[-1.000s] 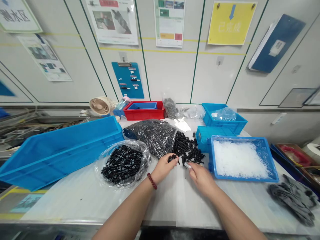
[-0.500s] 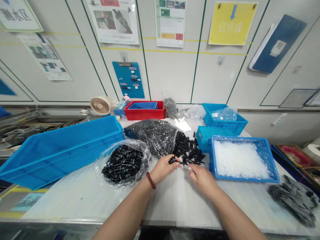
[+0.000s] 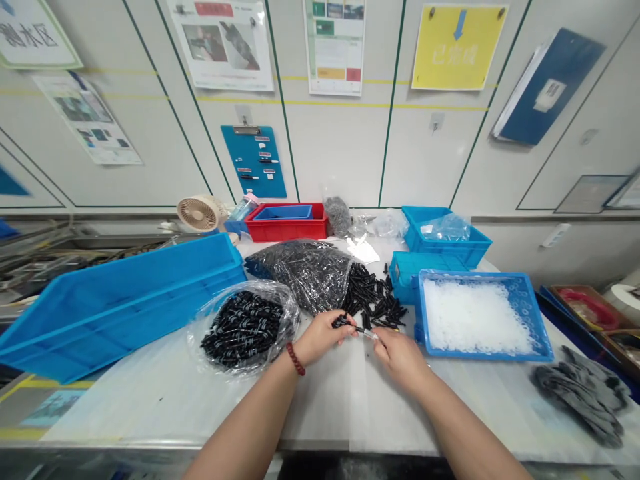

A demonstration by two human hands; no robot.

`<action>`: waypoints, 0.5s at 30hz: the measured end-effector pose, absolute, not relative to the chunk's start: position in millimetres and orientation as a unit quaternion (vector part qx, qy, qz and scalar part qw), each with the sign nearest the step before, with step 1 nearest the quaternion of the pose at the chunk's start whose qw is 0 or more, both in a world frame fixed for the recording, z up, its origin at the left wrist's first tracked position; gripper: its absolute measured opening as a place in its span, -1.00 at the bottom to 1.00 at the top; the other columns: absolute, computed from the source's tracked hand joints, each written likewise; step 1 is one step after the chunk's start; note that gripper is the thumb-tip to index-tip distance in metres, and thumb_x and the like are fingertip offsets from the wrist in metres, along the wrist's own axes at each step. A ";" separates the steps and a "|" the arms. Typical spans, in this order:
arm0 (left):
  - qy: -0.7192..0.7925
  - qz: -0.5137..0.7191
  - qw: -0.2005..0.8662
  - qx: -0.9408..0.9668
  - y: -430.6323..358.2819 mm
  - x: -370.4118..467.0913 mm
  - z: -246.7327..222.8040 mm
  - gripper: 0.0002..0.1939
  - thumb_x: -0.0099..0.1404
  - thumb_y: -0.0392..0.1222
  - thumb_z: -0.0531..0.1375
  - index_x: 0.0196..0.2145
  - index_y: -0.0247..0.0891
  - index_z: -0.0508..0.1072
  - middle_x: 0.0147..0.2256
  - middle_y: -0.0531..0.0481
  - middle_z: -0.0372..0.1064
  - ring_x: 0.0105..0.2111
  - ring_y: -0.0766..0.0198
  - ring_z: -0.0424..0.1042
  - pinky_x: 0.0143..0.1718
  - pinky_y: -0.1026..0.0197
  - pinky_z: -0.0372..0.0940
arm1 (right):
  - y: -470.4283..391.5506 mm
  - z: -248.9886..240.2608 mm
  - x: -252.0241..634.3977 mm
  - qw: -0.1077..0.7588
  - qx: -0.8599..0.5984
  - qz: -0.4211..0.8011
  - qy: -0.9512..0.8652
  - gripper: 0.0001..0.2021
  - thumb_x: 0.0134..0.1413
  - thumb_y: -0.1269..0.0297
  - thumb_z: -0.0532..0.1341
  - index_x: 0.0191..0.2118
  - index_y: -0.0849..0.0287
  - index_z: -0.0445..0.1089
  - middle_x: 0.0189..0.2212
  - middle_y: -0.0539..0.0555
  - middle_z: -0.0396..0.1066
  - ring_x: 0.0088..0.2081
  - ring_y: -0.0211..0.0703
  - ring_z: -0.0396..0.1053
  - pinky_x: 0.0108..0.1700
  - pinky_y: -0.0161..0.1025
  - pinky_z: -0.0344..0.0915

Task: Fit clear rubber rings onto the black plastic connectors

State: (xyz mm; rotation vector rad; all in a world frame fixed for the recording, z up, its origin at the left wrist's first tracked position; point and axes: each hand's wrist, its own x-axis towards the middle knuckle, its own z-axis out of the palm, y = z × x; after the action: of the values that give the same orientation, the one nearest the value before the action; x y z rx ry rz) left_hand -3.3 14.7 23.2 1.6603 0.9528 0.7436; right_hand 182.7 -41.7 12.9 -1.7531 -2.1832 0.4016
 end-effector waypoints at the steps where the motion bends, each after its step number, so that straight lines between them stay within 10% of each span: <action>1: 0.389 0.304 0.520 0.697 14.5 -2.3 21.7 -0.75 0.08 -0.07 0.18 -0.40 -0.35 0.38 -0.47 -0.02 0.42 -0.65 0.45 0.16 -0.58 0.36 0.10 | -41.8 12.8 182.1 0.153 -0.609 0.140 -0.765 -0.77 0.11 0.40 -0.03 -0.26 0.17 0.36 -0.33 0.07 0.44 -0.31 -0.19 0.34 -0.37 -0.33 -0.01; 15: 0.364 0.296 0.526 0.709 15.5 -3.6 17.7 -0.70 0.06 -0.05 0.20 -0.37 -0.37 0.44 -0.47 -0.02 0.43 -0.65 0.44 0.19 -0.56 0.35 0.16 | -43.9 14.8 181.9 0.166 -0.582 0.153 -0.781 -0.77 0.10 0.42 -0.02 -0.26 0.17 0.37 -0.34 0.08 0.44 -0.32 -0.19 0.34 -0.35 -0.35 0.01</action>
State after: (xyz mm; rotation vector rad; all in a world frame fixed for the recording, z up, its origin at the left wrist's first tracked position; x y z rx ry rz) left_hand -3.6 15.5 17.7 1.6964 0.8713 0.7081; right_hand 181.9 -43.9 14.8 -1.6583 -2.2247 0.4361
